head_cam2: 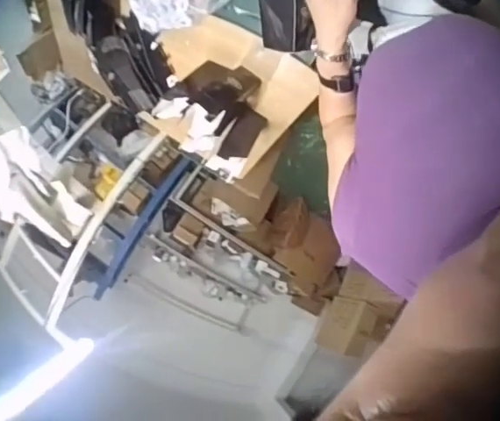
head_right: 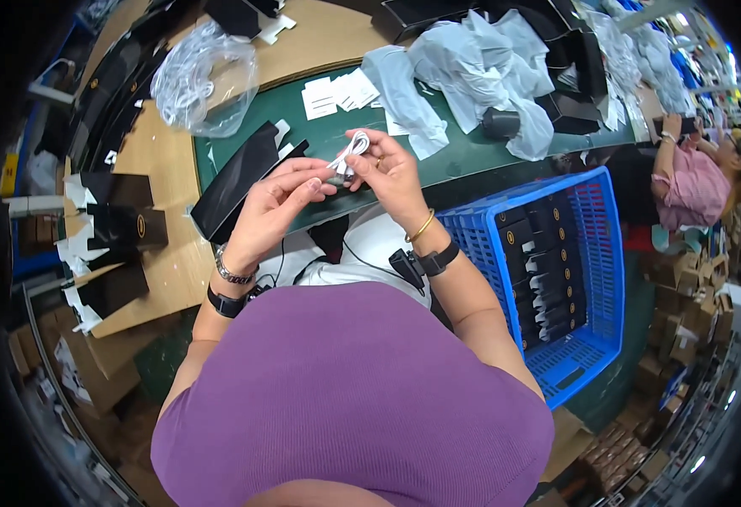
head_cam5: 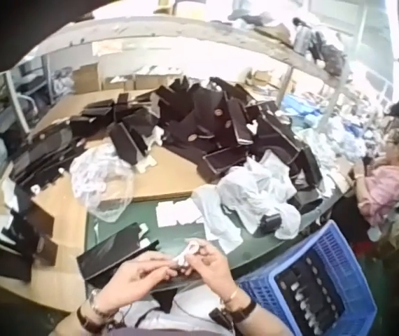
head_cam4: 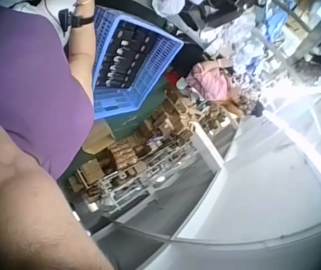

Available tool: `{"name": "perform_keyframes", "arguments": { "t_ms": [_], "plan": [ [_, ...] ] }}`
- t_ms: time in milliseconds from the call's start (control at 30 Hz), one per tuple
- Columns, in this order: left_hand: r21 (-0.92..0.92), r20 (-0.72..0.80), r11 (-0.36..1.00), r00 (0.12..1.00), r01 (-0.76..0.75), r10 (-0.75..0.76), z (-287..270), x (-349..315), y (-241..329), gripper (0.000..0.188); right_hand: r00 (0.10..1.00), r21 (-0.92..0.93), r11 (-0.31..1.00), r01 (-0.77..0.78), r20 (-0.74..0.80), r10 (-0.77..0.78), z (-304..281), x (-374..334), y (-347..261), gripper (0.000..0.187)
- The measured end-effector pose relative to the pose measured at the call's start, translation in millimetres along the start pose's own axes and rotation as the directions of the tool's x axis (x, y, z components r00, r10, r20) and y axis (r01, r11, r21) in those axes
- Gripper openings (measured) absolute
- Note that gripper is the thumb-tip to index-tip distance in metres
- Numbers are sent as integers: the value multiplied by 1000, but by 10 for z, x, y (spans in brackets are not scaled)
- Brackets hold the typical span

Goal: Packaging products into protective bags and then into cardboard boxes at a manufacturing station.

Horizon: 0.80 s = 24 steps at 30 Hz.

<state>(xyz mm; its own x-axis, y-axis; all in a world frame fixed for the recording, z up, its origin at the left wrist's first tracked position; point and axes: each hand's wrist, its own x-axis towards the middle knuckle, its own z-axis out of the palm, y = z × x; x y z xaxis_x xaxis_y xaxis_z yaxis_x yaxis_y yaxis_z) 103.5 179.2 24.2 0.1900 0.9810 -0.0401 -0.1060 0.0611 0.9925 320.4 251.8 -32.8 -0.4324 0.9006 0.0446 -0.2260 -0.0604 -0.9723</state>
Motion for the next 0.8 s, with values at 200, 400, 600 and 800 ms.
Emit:
{"name": "perform_keyframes", "arguments": {
  "t_ms": [200,400,600,800],
  "plan": [
    [431,-209,899,962,-70,175,-375,-237,130,33,986,71,996,-46,-157,57,-5,129,23,42],
    [949,-226,301,873,96,432,-732,-380,-85,77,964,175,980,-94,-232,134,-9,226,-107,35],
    [963,-241,191,928,192,283,-802,-493,-253,96,976,-375,923,-88,-219,4,-65,544,-1,35],
    [963,-245,184,920,196,304,-788,-483,-281,94,938,-808,590,-9,-211,-275,-146,951,160,32]
  ]
}}
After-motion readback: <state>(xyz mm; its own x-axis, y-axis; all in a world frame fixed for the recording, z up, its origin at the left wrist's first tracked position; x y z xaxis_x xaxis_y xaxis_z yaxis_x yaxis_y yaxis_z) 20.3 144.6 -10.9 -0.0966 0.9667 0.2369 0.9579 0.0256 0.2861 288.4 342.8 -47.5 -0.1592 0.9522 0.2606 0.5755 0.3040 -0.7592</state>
